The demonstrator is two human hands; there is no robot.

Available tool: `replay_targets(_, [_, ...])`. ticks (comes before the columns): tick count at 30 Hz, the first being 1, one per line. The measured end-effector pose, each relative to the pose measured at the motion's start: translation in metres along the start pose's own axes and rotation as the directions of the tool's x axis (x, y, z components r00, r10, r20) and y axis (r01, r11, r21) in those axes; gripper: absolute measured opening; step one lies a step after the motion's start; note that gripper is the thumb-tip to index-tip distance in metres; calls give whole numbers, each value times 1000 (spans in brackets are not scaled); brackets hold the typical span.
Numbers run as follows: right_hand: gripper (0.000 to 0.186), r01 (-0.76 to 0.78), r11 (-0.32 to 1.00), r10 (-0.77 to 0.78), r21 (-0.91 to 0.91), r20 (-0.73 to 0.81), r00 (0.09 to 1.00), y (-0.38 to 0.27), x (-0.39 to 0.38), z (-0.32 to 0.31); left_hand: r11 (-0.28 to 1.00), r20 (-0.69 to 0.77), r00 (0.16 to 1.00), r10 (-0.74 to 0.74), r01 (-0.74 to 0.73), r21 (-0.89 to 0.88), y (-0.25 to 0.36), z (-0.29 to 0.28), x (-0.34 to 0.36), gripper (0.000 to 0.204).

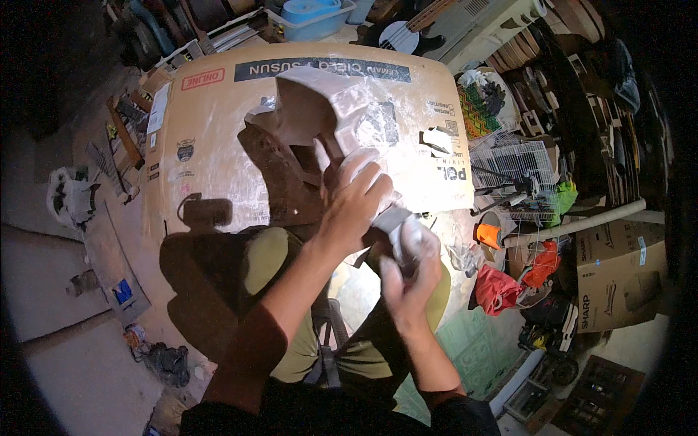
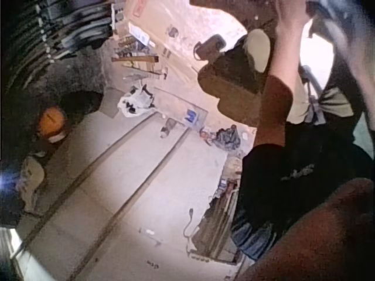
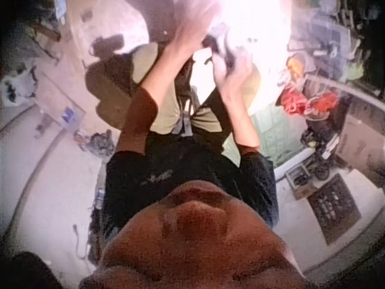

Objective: The person sands the surfaces and edges of a wooden guitar body by hand with a sanding block and sandpaper while sitting on the floor.

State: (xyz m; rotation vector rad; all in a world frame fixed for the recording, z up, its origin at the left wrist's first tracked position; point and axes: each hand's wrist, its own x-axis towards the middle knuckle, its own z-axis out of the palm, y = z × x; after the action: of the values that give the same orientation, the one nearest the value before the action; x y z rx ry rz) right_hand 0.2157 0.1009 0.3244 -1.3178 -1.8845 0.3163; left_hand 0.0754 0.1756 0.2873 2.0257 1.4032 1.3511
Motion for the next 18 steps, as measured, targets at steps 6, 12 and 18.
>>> replay_targets(6, [45, -64, 998, 64, 2, -63, 996, 10, 2, 2, 994, 43, 999, 4, -8, 109, 3, 3, 9, 20])
replay_targets(12, [40, -423, 873, 468, 243, -171, 867, 57, 43, -11, 996, 3, 999, 35, -35, 81, 3, 6, 11, 22])
replay_targets(18, [51, -137, 988, 142, 68, -77, 987, 15, -2, 3, 1000, 3, 1000, 2, -2, 8, -3, 7, 4, 22])
